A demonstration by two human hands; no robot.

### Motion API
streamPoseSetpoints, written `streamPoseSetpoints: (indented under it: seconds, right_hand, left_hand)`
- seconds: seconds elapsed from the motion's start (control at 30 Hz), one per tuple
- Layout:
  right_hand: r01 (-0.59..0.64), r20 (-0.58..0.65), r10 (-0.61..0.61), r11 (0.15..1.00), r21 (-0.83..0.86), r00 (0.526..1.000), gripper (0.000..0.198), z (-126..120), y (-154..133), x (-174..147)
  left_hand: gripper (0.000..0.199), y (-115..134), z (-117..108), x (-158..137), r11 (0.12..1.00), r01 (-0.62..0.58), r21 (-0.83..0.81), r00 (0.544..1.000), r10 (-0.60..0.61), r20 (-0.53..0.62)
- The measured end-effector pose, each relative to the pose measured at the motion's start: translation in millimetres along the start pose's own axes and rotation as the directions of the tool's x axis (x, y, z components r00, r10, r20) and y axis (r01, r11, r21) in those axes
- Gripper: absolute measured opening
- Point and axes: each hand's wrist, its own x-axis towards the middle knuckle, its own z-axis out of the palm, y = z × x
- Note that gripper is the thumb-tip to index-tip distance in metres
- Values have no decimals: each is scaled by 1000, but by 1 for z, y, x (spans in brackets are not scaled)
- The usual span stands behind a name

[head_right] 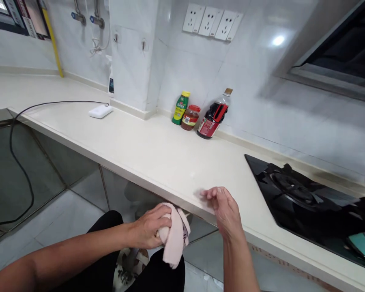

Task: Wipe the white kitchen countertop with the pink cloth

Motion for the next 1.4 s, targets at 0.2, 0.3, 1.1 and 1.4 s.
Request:
streamPoseSetpoints:
  seconds: [0.2, 0.3, 1.1, 1.4]
  right_hand:
    - [-51, -118, 96, 939, 339, 988, 40, 12, 2, -60]
    - [-60, -197, 164, 893, 447, 967, 45, 16, 13, -78]
    - [-68, -362, 302, 841, 537, 882, 28, -8, 34, -139]
    - [-83, -519, 233, 952, 295, 823, 56, -23, 47, -151]
  left_hand:
    - [49, 17, -85, 36, 997, -36, 62, 959, 52, -279]
    - [53, 4, -109, 75, 958, 153, 242, 937, -63, -344]
    - [46, -36, -84, 126, 837, 248, 487, 927, -352, 132]
    - [44, -35, -84, 126, 842, 248, 478, 928, -348, 131]
